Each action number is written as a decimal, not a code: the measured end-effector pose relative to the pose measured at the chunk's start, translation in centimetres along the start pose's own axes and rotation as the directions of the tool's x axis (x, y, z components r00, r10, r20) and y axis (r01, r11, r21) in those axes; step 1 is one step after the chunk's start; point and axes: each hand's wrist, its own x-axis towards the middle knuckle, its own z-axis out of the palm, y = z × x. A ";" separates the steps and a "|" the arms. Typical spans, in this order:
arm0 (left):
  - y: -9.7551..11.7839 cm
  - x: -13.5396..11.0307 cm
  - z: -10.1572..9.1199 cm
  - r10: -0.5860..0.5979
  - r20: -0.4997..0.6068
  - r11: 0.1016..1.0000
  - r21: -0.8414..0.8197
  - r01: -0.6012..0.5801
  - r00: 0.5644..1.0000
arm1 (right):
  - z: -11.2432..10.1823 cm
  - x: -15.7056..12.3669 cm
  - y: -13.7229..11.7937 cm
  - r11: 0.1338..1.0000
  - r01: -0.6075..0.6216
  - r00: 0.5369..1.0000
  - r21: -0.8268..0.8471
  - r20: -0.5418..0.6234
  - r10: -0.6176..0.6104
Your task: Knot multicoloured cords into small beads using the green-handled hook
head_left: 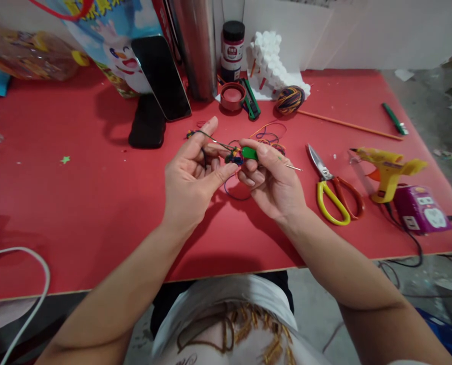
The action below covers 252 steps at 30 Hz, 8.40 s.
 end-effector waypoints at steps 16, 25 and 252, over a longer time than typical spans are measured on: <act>-0.6 -0.1 -0.3 0.005 0.018 1.000 -0.016 -0.005 1.000 | 0.0 -0.1 -0.2 1.000 -0.013 1.000 0.008 -0.017 0.013; -0.6 0.1 -0.1 0.010 0.026 0.999 -0.047 -0.009 1.000 | 0.2 -0.1 -0.1 1.000 0.002 1.000 -0.005 -0.012 -0.002; -1.7 2.2 -1.7 0.164 0.279 0.985 -0.090 -0.144 0.946 | -0.6 0.7 -1.0 0.960 0.214 0.975 -0.181 0.097 -0.199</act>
